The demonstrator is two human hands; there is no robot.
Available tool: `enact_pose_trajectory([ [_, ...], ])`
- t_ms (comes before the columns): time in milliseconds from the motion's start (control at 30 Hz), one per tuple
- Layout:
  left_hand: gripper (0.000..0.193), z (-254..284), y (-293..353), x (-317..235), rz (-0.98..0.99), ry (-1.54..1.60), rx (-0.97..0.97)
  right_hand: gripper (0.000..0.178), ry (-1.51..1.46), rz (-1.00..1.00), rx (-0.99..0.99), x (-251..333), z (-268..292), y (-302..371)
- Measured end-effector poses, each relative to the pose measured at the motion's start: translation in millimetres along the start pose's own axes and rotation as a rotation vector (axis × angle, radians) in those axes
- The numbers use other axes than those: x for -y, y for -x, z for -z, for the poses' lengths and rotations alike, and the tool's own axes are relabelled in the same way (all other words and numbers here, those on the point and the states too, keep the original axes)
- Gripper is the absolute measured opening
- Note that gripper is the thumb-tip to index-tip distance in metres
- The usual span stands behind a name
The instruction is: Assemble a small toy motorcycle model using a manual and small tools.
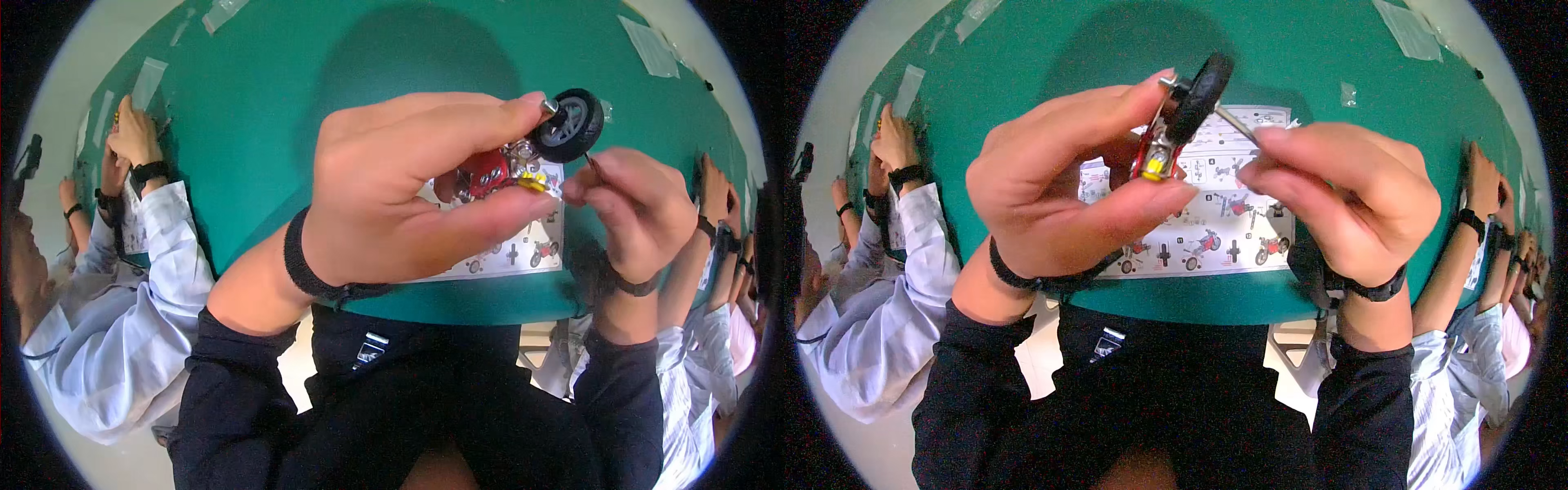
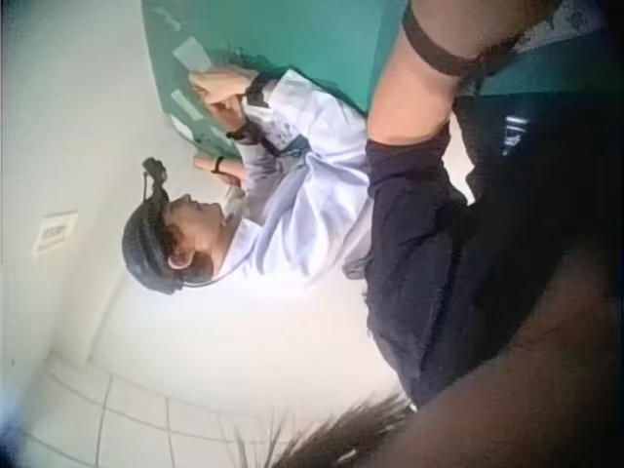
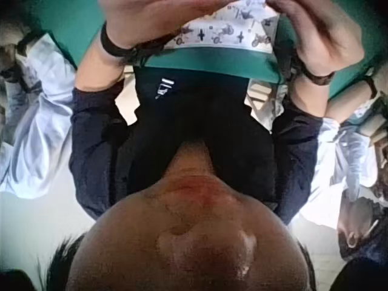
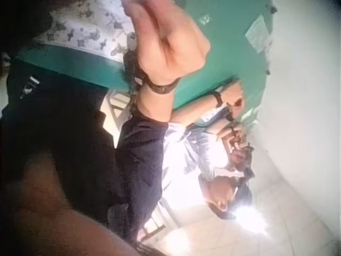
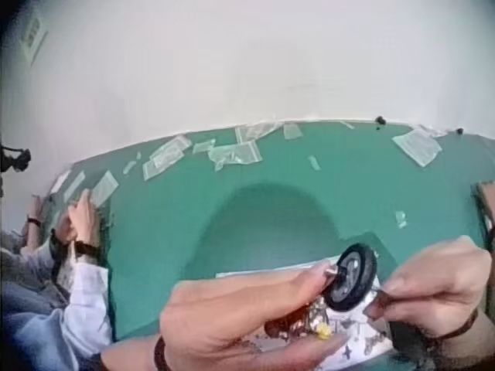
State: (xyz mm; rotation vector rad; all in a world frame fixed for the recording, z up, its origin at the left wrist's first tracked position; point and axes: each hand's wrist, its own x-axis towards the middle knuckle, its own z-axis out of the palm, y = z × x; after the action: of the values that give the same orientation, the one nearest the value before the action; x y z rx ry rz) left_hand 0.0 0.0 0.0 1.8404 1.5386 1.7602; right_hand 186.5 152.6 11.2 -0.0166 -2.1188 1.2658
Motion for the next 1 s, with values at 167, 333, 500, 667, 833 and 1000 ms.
enact_pose_trajectory([
  [167, 0.056, -2.1, -1.8, 6.4, 0.009, -0.032, 0.037, 0.023, 0.400, 0.088, -0.129, -8.2, -13.8, -7.1],
  [333, 0.057, -11.7, 0.2, 10.8, 0.030, -0.050, 0.034, 0.020, 0.596, 0.219, -0.116, -8.5, -16.0, -13.6],
  [500, 0.056, -16.6, -1.3, 11.4, 0.111, -0.028, 0.081, 0.017, 0.759, 0.176, -0.082, -7.8, -14.9, -9.9],
  [667, 0.056, -20.8, -2.7, 20.3, 0.124, -0.050, 0.122, 0.007, 0.418, -0.372, -0.016, -1.1, -12.9, -4.0],
  [833, 0.052, -19.3, -1.9, 18.8, 0.291, 0.040, 0.119, 0.020, -0.209, -0.606, -0.024, -11.0, -16.6, -7.2],
  [1000, 0.051, -20.2, -0.6, 22.4, 0.362, 0.108, 0.099, 0.013, -0.298, -0.642, -0.113, -5.9, -24.9, -6.4],
])
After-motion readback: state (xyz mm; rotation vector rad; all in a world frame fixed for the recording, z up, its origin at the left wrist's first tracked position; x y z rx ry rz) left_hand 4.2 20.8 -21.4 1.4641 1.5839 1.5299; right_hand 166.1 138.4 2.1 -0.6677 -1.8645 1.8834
